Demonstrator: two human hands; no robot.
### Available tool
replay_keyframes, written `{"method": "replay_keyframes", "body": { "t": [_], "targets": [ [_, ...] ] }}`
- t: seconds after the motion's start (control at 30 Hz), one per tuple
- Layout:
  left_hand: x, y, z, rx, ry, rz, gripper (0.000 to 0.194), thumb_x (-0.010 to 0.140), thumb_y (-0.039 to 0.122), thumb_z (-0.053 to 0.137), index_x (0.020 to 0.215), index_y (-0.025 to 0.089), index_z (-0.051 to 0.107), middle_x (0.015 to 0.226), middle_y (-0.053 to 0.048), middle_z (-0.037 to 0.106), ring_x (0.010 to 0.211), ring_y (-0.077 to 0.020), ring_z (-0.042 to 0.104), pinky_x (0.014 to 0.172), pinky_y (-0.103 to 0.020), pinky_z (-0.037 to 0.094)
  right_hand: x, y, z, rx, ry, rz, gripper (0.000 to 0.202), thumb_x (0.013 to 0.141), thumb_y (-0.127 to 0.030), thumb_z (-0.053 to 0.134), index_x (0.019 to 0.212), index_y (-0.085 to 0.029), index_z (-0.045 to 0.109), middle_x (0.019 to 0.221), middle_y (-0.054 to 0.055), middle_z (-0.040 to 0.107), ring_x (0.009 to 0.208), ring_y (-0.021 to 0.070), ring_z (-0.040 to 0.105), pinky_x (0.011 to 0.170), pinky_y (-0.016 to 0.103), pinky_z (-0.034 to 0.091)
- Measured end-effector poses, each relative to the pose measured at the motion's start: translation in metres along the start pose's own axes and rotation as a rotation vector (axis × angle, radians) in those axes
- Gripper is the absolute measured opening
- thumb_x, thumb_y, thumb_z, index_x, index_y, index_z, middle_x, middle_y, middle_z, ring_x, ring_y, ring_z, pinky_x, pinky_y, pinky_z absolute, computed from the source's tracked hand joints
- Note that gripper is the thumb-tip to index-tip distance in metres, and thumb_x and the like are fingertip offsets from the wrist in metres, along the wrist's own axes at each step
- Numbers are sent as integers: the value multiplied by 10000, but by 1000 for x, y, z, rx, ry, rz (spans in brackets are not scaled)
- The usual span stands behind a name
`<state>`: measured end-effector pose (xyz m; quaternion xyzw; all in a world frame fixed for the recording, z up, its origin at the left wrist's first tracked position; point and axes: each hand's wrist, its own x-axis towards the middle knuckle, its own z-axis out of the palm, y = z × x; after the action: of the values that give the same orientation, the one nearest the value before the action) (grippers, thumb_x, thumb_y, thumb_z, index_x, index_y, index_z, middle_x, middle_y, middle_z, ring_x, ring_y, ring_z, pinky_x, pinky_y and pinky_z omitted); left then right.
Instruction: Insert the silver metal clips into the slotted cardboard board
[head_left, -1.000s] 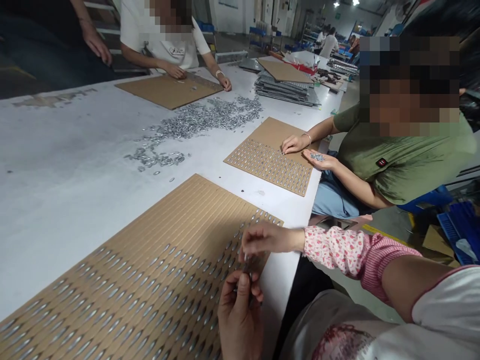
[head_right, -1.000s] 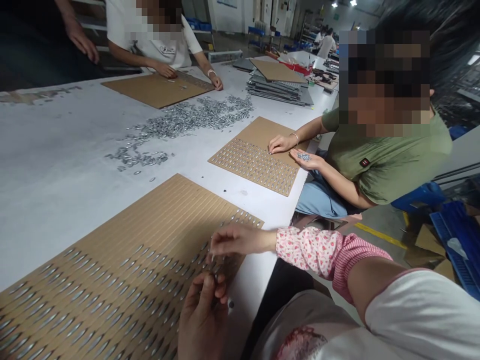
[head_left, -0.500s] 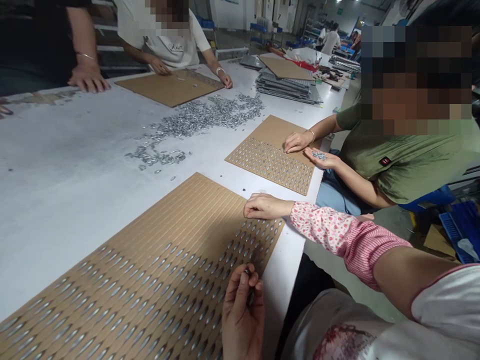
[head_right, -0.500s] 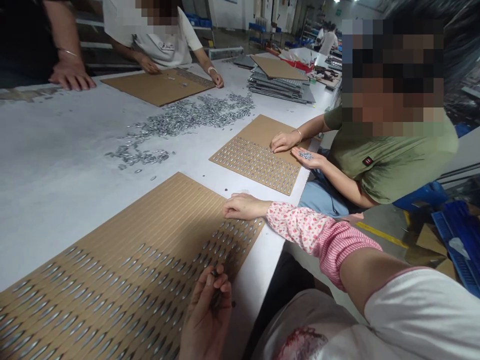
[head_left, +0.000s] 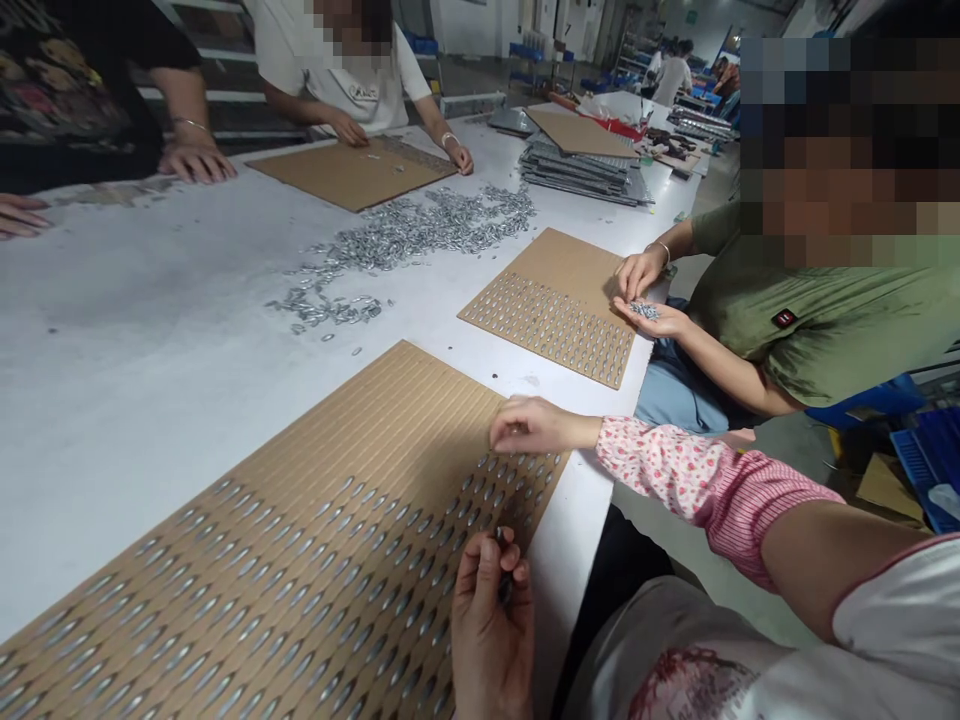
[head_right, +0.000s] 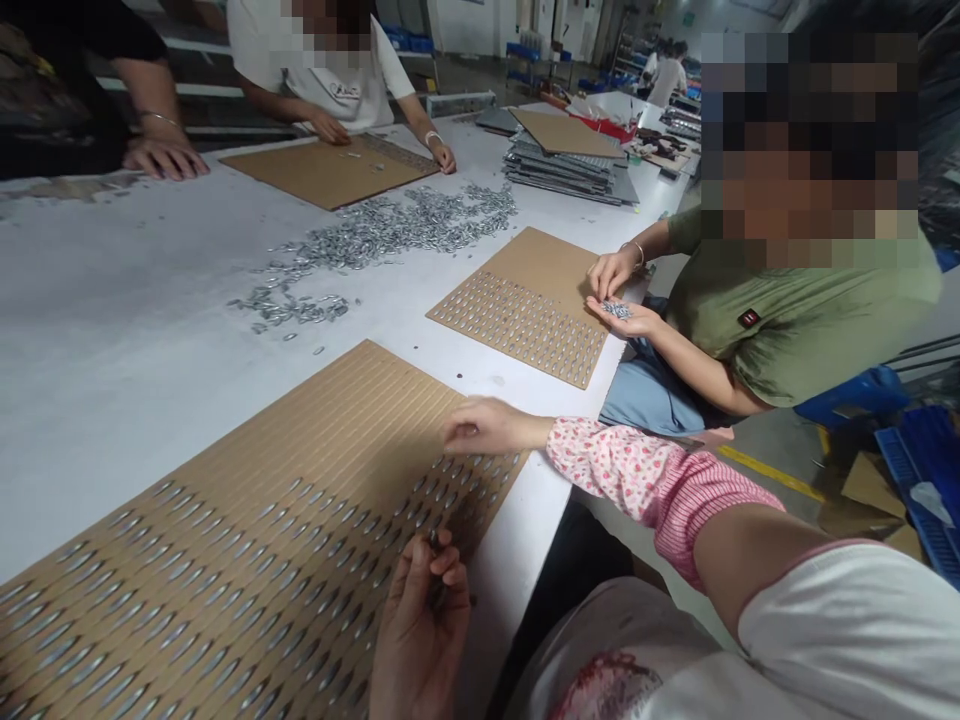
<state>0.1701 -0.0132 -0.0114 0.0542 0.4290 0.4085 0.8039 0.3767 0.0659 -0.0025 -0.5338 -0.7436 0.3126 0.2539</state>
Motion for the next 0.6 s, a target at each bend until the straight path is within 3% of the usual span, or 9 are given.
{"method": "replay_keyframes", "body": {
  "t": [0.07, 0.13, 0.23, 0.37, 0.5, 0.6],
  "targets": [
    [0, 0, 0, 14, 9, 7, 337, 530, 287, 878, 758, 164, 662, 783, -1, 627, 587, -51, 514, 517, -116, 468, -11, -16, 8, 246, -201, -83, 240, 818, -358, 641, 908, -135, 651, 854, 35, 636, 790, 107, 562, 766, 227, 428],
    [0, 0, -1, 39, 10, 18, 341, 528, 308, 878, 741, 168, 652, 742, 20, 600, 583, -51, 505, 516, -113, 462, -21, -28, 19, 398, -293, -128, 328, 770, -431, 679, 897, -129, 656, 855, 38, 631, 795, 107, 571, 746, 218, 439],
    [-3, 1, 0, 80, 6, 41, 330, 559, 345, 861, 732, 172, 639, 693, 35, 559, 576, -54, 482, 512, -115, 454, -29, -36, 32, 562, -219, -112, 394, 768, -507, 649, 856, -124, 625, 851, 45, 609, 782, 102, 569, 724, 221, 448],
    [-6, 3, 3, 74, -24, 1, 331, 575, 345, 853, 752, 170, 635, 724, 21, 568, 552, -45, 438, 485, -115, 421, -26, -38, 30, 787, -160, -18, 446, 788, -560, 591, 838, -117, 561, 873, 57, 621, 761, 88, 566, 711, 222, 446],
    [-6, 4, 5, 52, -31, 18, 365, 520, 336, 879, 713, 165, 621, 643, 41, 519, 529, -45, 417, 468, -118, 402, -24, -43, 24, 662, -239, 11, 442, 731, -516, 676, 880, -105, 609, 832, 32, 609, 728, 78, 551, 668, 200, 429],
    [-7, 3, 2, 96, 1, 41, 359, 538, 373, 865, 691, 177, 605, 586, 50, 496, 524, -60, 427, 475, -130, 416, -28, -47, 31, 680, -251, 56, 423, 742, -497, 674, 888, -106, 609, 801, 15, 596, 713, 70, 548, 675, 196, 432]
  ]
}}
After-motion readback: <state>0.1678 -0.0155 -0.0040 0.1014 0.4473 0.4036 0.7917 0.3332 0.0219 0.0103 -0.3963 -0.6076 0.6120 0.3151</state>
